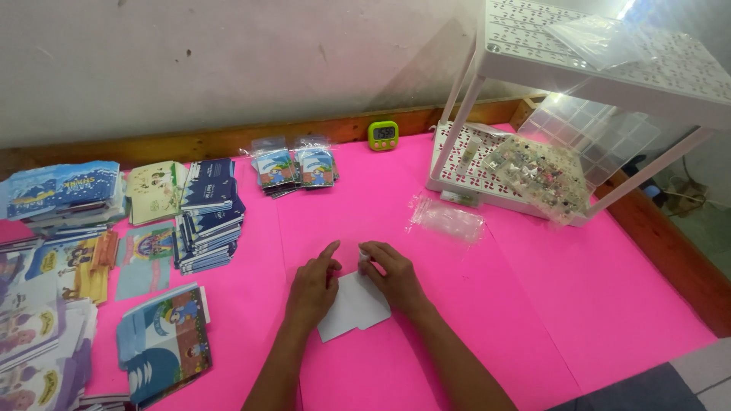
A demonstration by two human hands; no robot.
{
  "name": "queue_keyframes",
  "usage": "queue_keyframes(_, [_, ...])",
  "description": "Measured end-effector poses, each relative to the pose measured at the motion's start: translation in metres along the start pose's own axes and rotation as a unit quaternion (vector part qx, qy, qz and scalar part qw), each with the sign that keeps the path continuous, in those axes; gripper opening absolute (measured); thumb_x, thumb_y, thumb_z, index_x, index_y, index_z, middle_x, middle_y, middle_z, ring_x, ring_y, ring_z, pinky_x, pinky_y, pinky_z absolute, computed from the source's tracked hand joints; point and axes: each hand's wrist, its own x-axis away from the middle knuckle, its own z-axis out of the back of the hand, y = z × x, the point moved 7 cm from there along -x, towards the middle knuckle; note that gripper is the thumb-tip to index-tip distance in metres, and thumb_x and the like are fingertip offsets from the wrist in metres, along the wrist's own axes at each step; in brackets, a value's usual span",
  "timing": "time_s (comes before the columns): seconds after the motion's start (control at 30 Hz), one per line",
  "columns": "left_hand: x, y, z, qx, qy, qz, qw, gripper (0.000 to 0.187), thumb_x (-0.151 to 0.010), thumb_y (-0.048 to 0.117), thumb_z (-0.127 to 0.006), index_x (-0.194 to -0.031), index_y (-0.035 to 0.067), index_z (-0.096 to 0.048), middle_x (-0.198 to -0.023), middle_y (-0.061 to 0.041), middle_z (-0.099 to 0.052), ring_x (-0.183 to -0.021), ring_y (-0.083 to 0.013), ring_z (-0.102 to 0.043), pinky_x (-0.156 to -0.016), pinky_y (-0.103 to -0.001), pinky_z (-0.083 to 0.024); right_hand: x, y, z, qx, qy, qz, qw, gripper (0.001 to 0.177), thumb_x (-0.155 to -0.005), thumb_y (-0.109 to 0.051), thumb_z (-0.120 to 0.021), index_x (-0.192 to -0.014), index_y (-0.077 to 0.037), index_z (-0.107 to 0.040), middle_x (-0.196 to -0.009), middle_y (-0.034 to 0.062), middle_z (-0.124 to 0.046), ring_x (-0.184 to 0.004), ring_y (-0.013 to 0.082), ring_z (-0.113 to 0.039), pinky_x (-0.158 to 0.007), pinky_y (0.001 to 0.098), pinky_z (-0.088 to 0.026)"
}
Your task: Packaging individual cards into plastic sleeves and bags using an applicator tool.
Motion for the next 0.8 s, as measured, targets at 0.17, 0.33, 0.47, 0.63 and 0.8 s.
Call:
queue_keyframes(0.17, [-0.005,-0.012,-0.012,-0.063,-0.022,-0.006,0.998,0.051,-0.09,0.007,-0.065,-0.133,0.035,-0.065,-0.102,0.012,-0.071,-0.101,-0.0108,-0.066,-0.095,-0.032,-0.05,-0.002,0.002,0.01,0.008,0.01,-0.014,1.0,0.029,-0.09,-0.006,-0.078,-0.119,-0.003,-0.074,-0.106,0.0153,-0.074,-0.092,0.0313,-0.077,-0.081,0.0404,-0.068])
queue_keyframes(0.33, [-0.005,-0.01,-0.012,-0.077,-0.032,-0.002,0.997,0.045,-0.092,0.009,-0.065,-0.128,0.035,-0.069,-0.103,0.011,-0.071,-0.102,-0.0112,-0.067,-0.094,-0.032,-0.052,0.007,0.018,0.013,-0.015,0.053,-0.049,0.997,0.031,-0.091,-0.005,-0.076,-0.121,-0.002,-0.072,-0.105,0.0149,-0.072,-0.095,0.0311,-0.076,-0.082,0.0407,-0.068])
queue_keyframes(0.47, [-0.004,-0.003,-0.008,-0.067,-0.009,-0.033,0.997,0.039,-0.091,0.007,-0.066,-0.123,0.028,-0.071,-0.101,0.004,-0.071,-0.101,-0.0189,-0.068,-0.092,-0.038,-0.054,0.007,0.015,0.016,-0.035,0.058,-0.062,0.996,0.031,-0.089,-0.003,-0.077,-0.12,-0.002,-0.073,-0.103,0.0142,-0.072,-0.092,0.0301,-0.077,-0.081,0.0403,-0.068])
queue_keyframes(0.63, [0.004,0.023,0.004,-0.089,-0.013,-0.097,0.991,0.025,-0.091,0.026,-0.071,-0.115,0.033,-0.075,-0.103,0.005,-0.07,-0.103,-0.0192,-0.066,-0.092,-0.042,-0.052,0.006,0.014,0.025,-0.051,0.073,-0.057,0.994,0.032,-0.089,-0.003,-0.078,-0.121,0.0,-0.072,-0.102,0.0151,-0.071,-0.091,0.0322,-0.077,-0.079,0.0415,-0.068])
queue_keyframes(0.8, [0.005,0.024,-0.003,-0.132,0.002,-0.13,0.983,0.012,-0.086,0.032,-0.076,-0.097,0.034,-0.08,-0.107,0.006,-0.071,-0.107,-0.019,-0.064,-0.092,-0.041,-0.051,0.006,0.015,0.026,-0.029,0.021,-0.071,0.997,0.031,-0.087,-0.002,-0.079,-0.117,-0.002,-0.075,-0.1,0.015,-0.072,-0.09,0.0311,-0.077,-0.08,0.0423,-0.068])
